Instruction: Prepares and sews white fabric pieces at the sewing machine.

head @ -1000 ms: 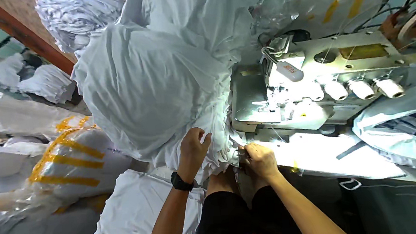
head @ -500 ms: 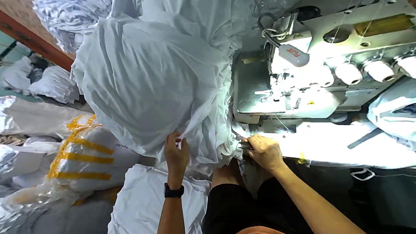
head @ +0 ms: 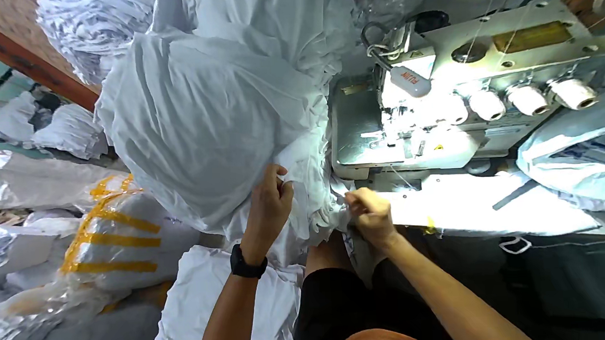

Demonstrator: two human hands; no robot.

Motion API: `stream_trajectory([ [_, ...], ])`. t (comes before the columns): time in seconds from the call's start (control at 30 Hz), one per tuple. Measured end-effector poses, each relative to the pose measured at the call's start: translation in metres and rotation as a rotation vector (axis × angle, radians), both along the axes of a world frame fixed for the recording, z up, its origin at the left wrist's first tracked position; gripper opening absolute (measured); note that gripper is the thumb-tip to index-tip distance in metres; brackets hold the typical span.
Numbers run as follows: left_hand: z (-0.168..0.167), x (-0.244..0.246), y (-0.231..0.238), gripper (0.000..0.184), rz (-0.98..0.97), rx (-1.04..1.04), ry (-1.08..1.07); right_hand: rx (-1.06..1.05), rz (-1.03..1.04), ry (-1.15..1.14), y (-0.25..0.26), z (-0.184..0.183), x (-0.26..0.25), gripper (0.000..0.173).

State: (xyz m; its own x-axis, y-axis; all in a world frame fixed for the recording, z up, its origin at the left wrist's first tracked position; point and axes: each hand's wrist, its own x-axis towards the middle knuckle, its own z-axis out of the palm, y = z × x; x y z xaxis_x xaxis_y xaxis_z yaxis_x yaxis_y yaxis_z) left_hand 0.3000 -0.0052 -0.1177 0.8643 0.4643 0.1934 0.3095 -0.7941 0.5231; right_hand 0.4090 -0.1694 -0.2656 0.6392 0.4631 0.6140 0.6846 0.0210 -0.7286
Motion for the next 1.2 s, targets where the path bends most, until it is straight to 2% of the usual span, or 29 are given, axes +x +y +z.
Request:
stream_trajectory([
  [0.07, 0.005, 0.006, -0.002, 0.022, -0.037, -0.146, -0.014, 0.017, 0.177, 0.050, 0.012, 0.024, -0.022, 0.035],
  [0.13, 0.015, 0.009, -0.002, 0.021, -0.081, -0.218, -0.079, -0.010, 0.230, 0.044, 0.023, 0.041, -0.040, 0.044],
  [0.2, 0.024, 0.012, 0.000, 0.028, -0.129, -0.168, -0.123, -0.058, 0.272, 0.081, 0.028, 0.052, -0.049, 0.032],
  [0.27, 0.026, 0.018, 0.007, 0.031, -0.204, 0.038, -0.067, -0.031, 0.348, 0.185, 0.028, 0.056, -0.047, 0.013],
  [0.3, 0.025, 0.022, 0.014, 0.030, -0.244, 0.188, -0.028, 0.009, 0.402, 0.269, 0.026, 0.057, -0.042, 0.011],
  [0.4, 0.029, 0.038, 0.041, 0.020, -0.308, 0.550, 0.188, 0.218, 0.659, 0.611, 0.011, 0.064, -0.026, 0.015],
  [0.5, 0.044, 0.064, 0.067, 0.008, -0.424, 0.642, 0.238, 0.316, 0.832, 0.821, -0.008, 0.064, -0.007, 0.018],
  [0.53, 0.052, 0.074, 0.074, 0.006, -0.506, 0.589, 0.199, 0.314, 0.815, 0.842, -0.014, 0.063, -0.002, 0.019],
  [0.6, 0.065, 0.097, 0.077, 0.012, -0.655, 0.334, 0.086, 0.261, 0.677, 0.825, -0.024, 0.065, 0.007, 0.021],
  [0.7, 0.074, 0.120, 0.055, 0.011, -0.665, -0.070, 0.051, 0.191, 0.474, 0.766, -0.039, 0.064, 0.018, 0.015],
  [0.77, 0.066, 0.135, 0.037, 0.004, -0.641, -0.185, 0.123, 0.207, 0.412, 0.768, -0.053, 0.056, 0.026, 0.014],
  [0.83, 0.048, 0.151, 0.029, 0.005, -0.638, -0.177, 0.170, 0.232, 0.335, 0.782, -0.061, 0.042, 0.033, 0.016],
  [1.0, -0.005, 0.175, 0.020, 0.014, -0.604, -0.110, 0.050, 0.208, 0.162, 0.676, -0.061, -0.006, 0.042, 0.013],
  [1.07, -0.014, 0.175, 0.014, 0.010, -0.566, -0.097, 0.040, 0.242, 0.153, 0.681, -0.061, -0.011, 0.044, 0.014],
  [1.2, -0.005, 0.165, -0.006, 0.004, -0.403, -0.032, 0.157, 0.256, 0.173, 0.658, -0.062, -0.011, 0.044, 0.011],
])
